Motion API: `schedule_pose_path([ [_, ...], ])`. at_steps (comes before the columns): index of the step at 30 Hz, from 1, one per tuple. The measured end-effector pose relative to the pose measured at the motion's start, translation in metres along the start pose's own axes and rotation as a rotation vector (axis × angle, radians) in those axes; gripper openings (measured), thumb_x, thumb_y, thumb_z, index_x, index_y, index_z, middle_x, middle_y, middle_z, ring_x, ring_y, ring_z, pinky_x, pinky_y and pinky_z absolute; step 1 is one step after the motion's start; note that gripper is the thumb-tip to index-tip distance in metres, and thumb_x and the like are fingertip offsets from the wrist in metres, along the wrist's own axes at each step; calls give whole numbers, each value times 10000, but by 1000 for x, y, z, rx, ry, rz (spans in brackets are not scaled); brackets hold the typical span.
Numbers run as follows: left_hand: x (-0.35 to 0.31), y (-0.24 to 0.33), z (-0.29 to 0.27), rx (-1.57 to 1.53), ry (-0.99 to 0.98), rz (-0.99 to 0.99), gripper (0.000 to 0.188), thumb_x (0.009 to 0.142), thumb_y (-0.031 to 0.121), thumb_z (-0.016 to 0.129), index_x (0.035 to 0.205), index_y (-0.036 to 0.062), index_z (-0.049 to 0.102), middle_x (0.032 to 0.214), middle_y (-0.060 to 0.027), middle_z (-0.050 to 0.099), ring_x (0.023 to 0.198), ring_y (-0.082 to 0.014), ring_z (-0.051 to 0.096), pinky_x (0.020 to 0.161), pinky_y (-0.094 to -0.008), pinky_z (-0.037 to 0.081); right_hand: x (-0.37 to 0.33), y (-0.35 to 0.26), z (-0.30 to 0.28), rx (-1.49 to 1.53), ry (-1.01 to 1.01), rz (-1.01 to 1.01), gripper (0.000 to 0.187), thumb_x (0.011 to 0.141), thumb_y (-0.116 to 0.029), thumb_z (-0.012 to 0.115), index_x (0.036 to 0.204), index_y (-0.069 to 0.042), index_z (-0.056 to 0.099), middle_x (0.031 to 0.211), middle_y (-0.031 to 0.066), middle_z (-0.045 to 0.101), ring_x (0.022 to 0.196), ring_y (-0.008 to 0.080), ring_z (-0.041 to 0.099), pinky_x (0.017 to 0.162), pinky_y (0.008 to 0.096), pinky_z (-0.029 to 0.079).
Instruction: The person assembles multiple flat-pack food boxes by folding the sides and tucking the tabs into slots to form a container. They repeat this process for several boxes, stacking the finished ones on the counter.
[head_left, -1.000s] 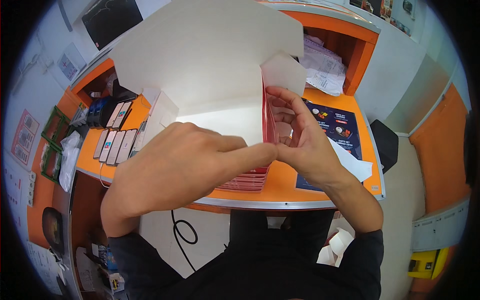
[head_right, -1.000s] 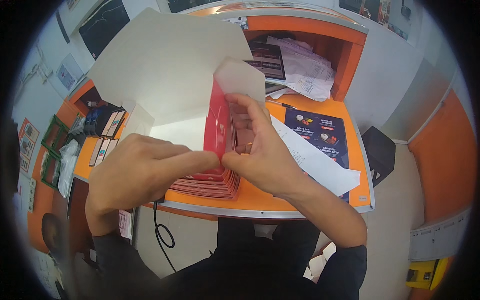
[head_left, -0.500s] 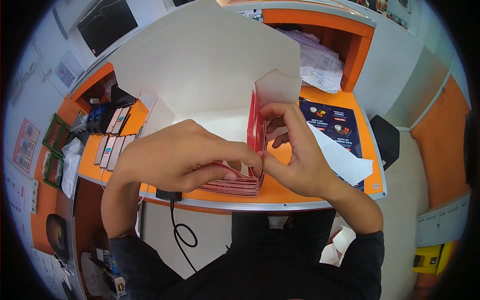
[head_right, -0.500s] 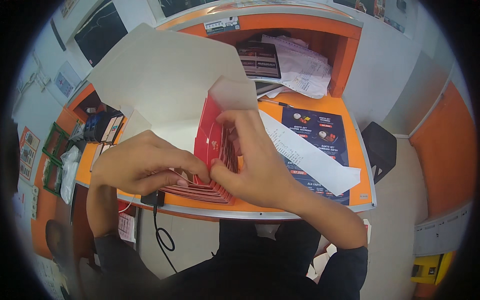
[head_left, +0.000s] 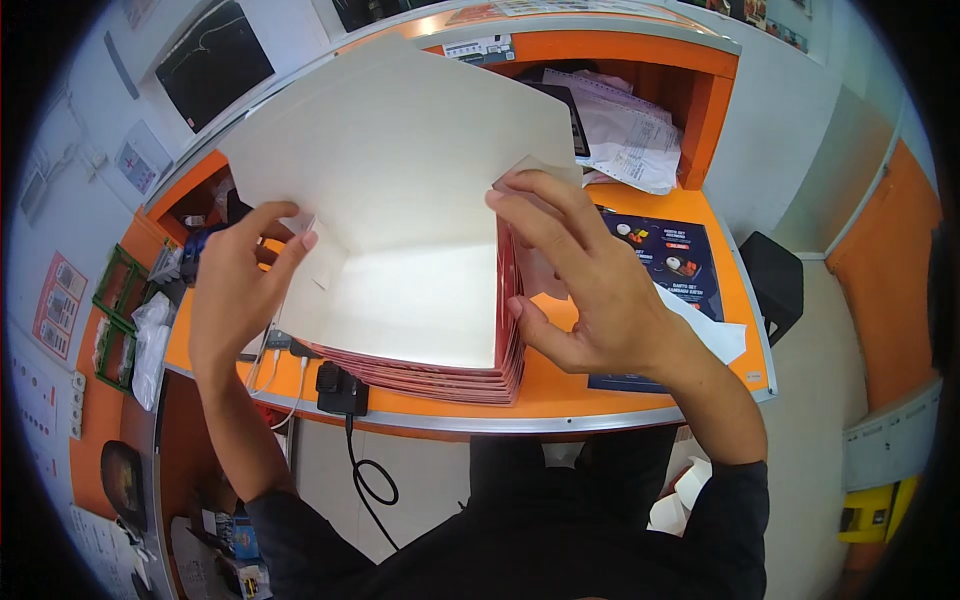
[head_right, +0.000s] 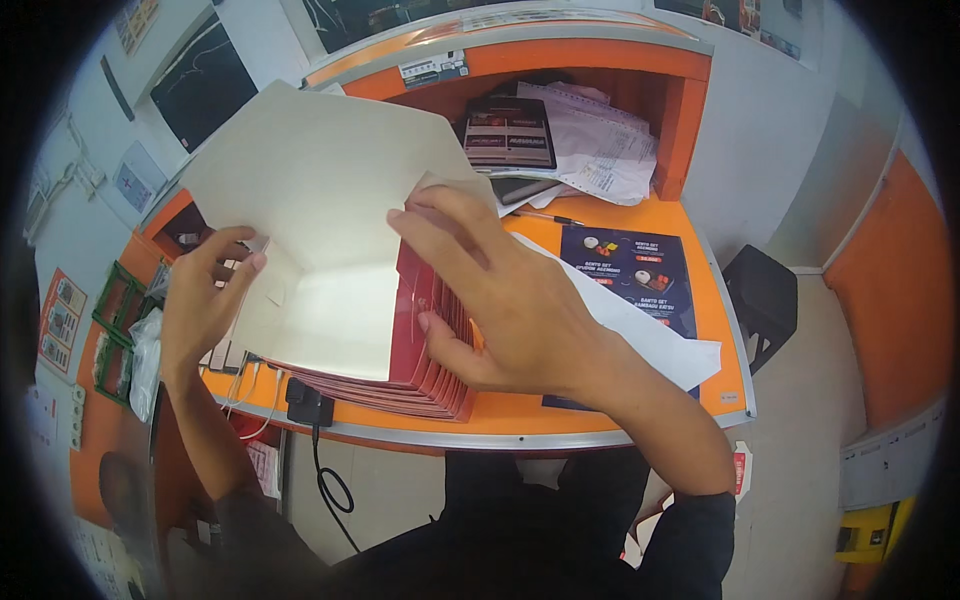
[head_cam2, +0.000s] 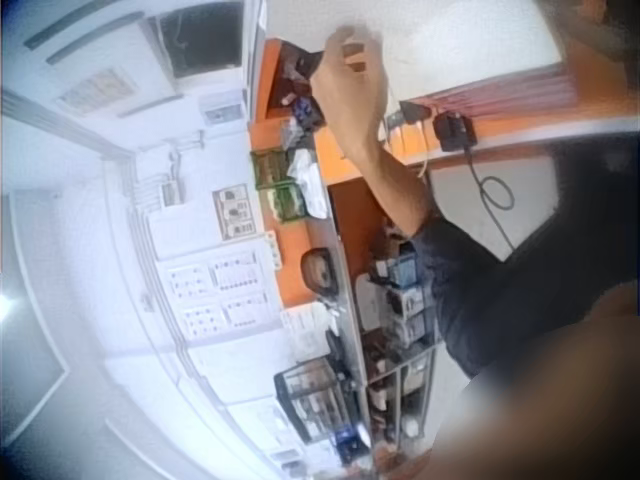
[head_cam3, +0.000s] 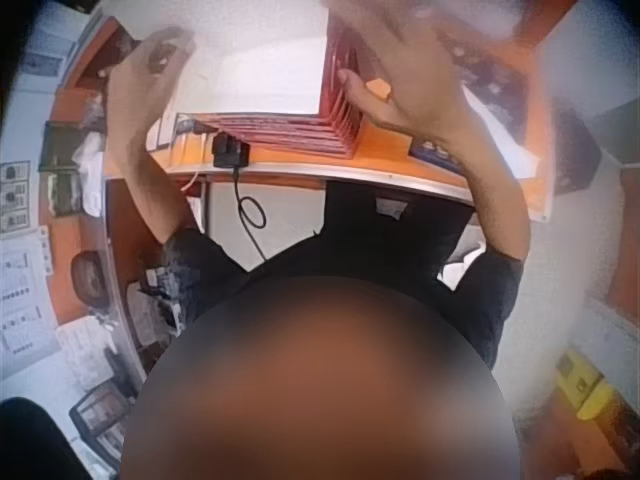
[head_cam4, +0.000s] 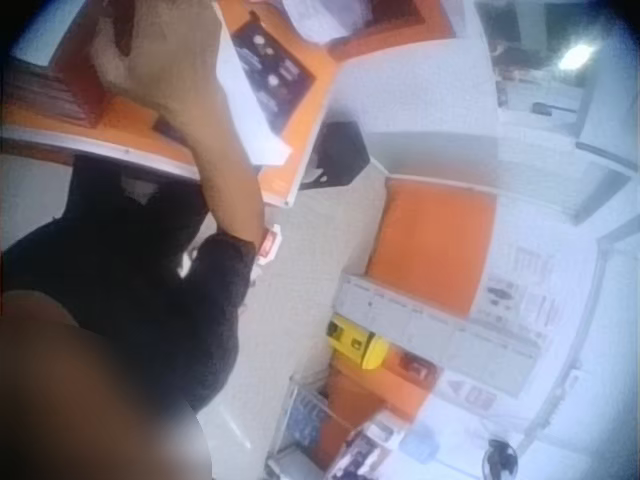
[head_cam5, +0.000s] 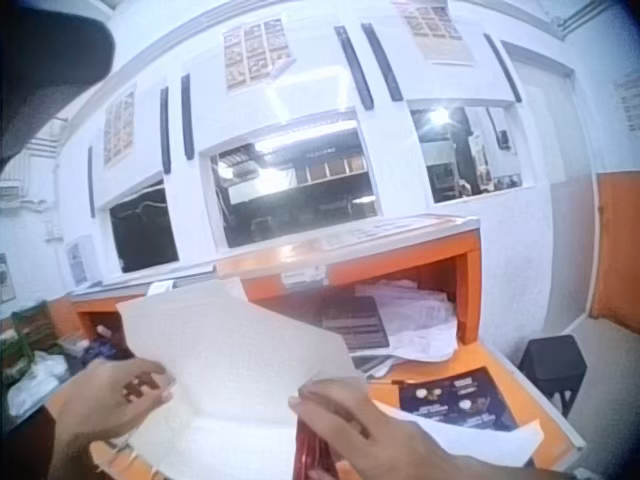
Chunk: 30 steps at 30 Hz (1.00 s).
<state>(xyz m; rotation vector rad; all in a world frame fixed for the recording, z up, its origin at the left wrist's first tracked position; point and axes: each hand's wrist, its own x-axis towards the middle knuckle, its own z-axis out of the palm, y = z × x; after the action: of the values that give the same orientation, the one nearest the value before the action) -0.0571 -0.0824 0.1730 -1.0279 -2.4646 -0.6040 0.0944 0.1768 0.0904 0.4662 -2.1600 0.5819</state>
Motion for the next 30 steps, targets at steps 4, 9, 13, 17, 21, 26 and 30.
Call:
schedule_pose_path([
  [4, 8, -17, 1, -116, -141, 33, 282, 864, 121, 678, 1085, -54, 662, 818, -115, 682, 659, -127, 626, 611, -261, 495, 3, -1, 0, -65, -44, 13, 665, 707, -136, 638, 1341, -25, 471, 1290, 157, 504, 987, 319, 636, 751, 365, 568],
  [9, 11, -5, -2, -87, -160, -8, 215, 807, 15, 662, 990, -97, 666, 704, -147, 672, 593, -136, 633, 594, -261, 504, 4, -1, 0, -127, -66, 16, 670, 712, -156, 657, 1337, -12, 463, 1243, 171, 528, 926, 326, 646, 708, 351, 564],
  [13, 12, -3, -3, -105, -191, -18, 200, 789, -2, 659, 964, -98, 665, 689, -145, 666, 592, -145, 637, 587, -267, 501, -1, 5, 0, -68, -81, 50, 653, 721, -160, 675, 1318, -5, 462, 1227, 190, 529, 914, 330, 645, 693, 348, 551],
  [17, 15, -9, -2, -71, -227, 41, 189, 757, 6, 664, 913, -99, 662, 696, -170, 664, 608, -186, 657, 613, -287, 512, 2, 2, 0, -51, -85, 61, 573, 730, -164, 655, 1246, 19, 485, 1183, 192, 540, 880, 365, 640, 701, 392, 542],
  [21, 21, -11, 2, -69, -282, 79, 193, 737, 22, 665, 888, -98, 660, 711, -197, 662, 630, -231, 673, 643, -309, 522, 1, 5, -1, -45, -90, 45, 570, 733, -148, 638, 1255, 16, 478, 1181, 199, 534, 871, 366, 639, 726, 402, 536],
  [26, 20, -25, 9, -60, -270, 99, 216, 758, 65, 663, 911, -87, 676, 738, -213, 674, 652, -255, 683, 655, -324, 528, -1, 1, 1, -29, -129, 116, 575, 739, -140, 620, 1275, 9, 475, 1191, 184, 530, 860, 343, 639, 704, 387, 533],
  [30, 17, -25, 9, -83, -295, 67, 226, 793, 89, 649, 950, -66, 698, 750, -211, 684, 650, -265, 682, 661, -328, 531, -3, 0, 2, -115, -145, 98, 563, 743, -134, 617, 1271, 10, 487, 1191, 180, 538, 869, 335, 631, 705, 378, 536],
])
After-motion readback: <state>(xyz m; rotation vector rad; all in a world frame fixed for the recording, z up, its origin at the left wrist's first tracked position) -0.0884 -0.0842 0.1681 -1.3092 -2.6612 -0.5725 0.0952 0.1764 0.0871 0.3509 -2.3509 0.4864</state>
